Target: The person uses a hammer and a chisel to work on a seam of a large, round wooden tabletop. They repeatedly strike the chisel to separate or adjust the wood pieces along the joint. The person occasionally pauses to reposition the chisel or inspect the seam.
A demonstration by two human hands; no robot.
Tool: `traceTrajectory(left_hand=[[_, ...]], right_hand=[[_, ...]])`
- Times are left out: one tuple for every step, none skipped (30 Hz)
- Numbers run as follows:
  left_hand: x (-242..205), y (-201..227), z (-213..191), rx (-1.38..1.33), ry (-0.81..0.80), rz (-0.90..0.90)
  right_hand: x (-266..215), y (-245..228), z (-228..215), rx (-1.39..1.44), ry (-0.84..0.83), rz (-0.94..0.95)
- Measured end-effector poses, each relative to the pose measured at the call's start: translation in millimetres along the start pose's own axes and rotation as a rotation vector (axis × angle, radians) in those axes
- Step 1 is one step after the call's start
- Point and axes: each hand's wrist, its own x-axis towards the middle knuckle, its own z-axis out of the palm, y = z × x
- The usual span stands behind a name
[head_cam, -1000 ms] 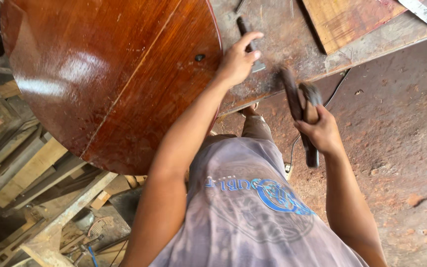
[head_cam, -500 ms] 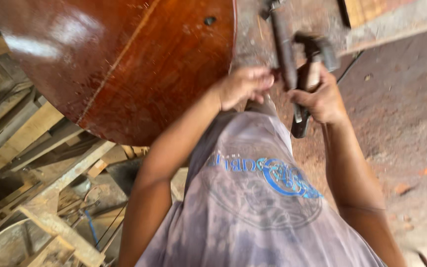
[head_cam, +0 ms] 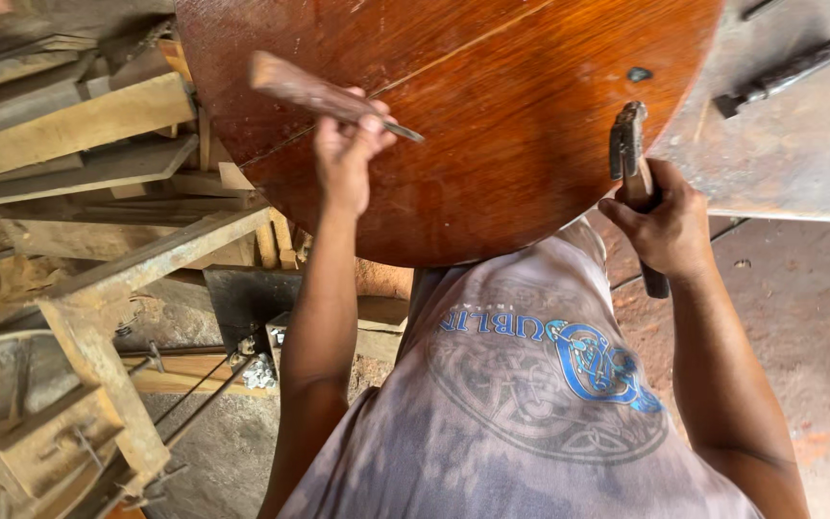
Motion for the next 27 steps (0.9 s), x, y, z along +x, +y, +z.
traceTrajectory(left_hand=[[9,4,-19,-0.012,0.018,0.019],[19,4,-35,-0.030,0.034,0.041],[29,3,-48,-0.048,0.051,0.064],[37,-1,-59,-0.069,0.025,0.065],[48,-6,-67,-0.089,0.000,0.067],[55,-13,-72,-0.111,-0.026,0.060],[60,-20,-75,-0.106,-0.056,0.086],[66,-25,-75,-0.097,-0.088,0.119],[69,-27,-75,-0.087,-0.119,0.152],[71,-26,-76,-0.085,-0.157,0.133],[73,-24,-77,-0.083,-0.195,0.115],[77,-24,-75,-0.083,-0.251,0.091],[79,-23,-72,-0.092,-0.271,0.095],[81,-20,-71,-0.097,-0.285,0.102],[82,-18,-70,-0.102,-0.299,0.109],[82,-15,-72,-0.029,-0.333,0.127],[83,-11,-75,0.044,-0.367,0.146],[85,-8,-75,0.116,-0.399,0.170],[89,-7,-73,0.116,-0.439,0.177],[90,-6,-73,0.122,-0.466,0.181],[92,-7,-72,0.129,-0.494,0.184],[93,-9,-70,0.140,-0.452,0.196],[96,-13,-65,0.152,-0.410,0.207],[96,-16,-61,0.167,-0.377,0.215],[92,-19,-56,0.168,-0.350,0.211],[93,-21,-51,0.171,-0.329,0.222],[95,-22,-47,0.174,-0.307,0.232]], right_hand=[[-1,-1,9,-0.005,0.022,0.006],[-3,-3,18,-0.005,0.025,0.037],[-5,-8,28,-0.006,0.029,0.068],[-2,-14,38,-0.009,0.018,0.085],[2,-22,48,0.002,0.024,0.097],[2,-31,59,0.009,0.029,0.118],[2,-41,69,0.017,0.035,0.140],[4,-51,79,0.021,0.029,0.139],[6,-62,87,0.024,0.023,0.138],[9,-72,96,0.033,0.022,0.136],[13,-82,101,0.017,0.008,0.141],[14,-90,106,0.002,0.008,0.157],[14,-96,107,-0.012,0.009,0.173],[16,-101,107,-0.021,0.007,0.160],[17,-105,106,-0.029,0.004,0.147],[19,-108,106,-0.036,-0.004,0.130],[19,-110,105,-0.026,-0.008,0.150],[21,-111,103,-0.017,-0.011,0.163],[23,-111,100,-0.007,-0.014,0.176],[25,-111,98,-0.017,-0.021,0.151],[28,-110,94,-0.026,-0.028,0.126],[28,-110,90,-0.031,-0.033,0.109],[31,-109,83,-0.041,-0.049,0.100],[35,-107,77,-0.047,-0.059,0.097],[36,-106,70,-0.052,-0.070,0.093],[38,-106,66,-0.045,-0.073,0.072],[40,-105,62,-0.038,-0.076,0.051]])
